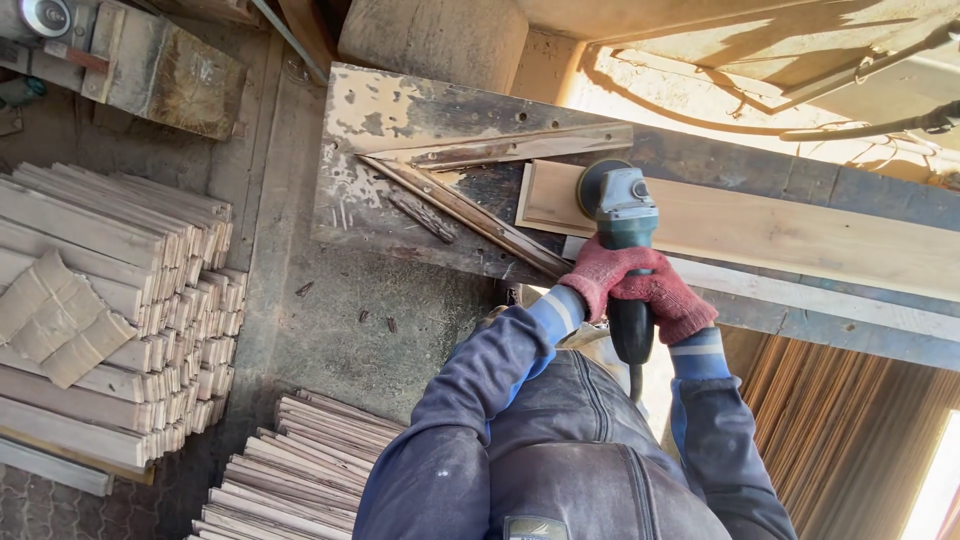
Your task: Smoothing the surface of a wooden plank using an angle grinder with a sanding disc.
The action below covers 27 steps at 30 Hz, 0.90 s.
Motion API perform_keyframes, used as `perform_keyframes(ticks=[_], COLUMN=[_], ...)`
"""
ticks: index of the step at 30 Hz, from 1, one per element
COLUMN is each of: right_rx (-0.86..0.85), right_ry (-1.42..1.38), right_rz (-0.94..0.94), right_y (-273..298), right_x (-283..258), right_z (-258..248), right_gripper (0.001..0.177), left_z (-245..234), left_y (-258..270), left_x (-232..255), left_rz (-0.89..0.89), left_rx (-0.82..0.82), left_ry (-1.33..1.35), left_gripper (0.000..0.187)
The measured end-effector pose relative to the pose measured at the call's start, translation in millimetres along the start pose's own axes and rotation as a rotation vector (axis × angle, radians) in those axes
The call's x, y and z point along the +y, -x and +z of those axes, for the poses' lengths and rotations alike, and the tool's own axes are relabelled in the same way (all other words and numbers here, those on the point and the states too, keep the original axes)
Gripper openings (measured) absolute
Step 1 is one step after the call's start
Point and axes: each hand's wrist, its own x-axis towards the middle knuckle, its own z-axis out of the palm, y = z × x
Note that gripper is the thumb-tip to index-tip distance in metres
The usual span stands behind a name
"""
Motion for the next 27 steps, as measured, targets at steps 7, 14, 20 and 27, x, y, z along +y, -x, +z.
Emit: perform_keyframes(ticks=[7,14,20,27], right_rx=[-0.104,-0.036,0.073,0.208], right_ry=[0.082,-0.009,-0.155,-0.254], right_rz=[0.002,0.076,0.168,0.09], right_y=[-15.8,-26.3,2.2,49.0], right_x=[-25.6,2.8,-7.6,-27.3], right_z=[55.9,51.3,-0.2,-97.7], right_gripper=[0.031,0.048,0.063,0.056], left_z=[-48.3,-63.1,-5.4,99.6], left_y=[-27.1,-28.0,-19.4,-18.4], left_x=[3.4,4.8,-5.5,-57.9], left_rz=[0.087,0.033,-0.065,-0.097], left_rx=[0.051,0.044,0.005,-0.019], left_ry=[0.082,0.01,-0.105,-0.232], left_gripper=[0.063,0.075,0.096,0.104])
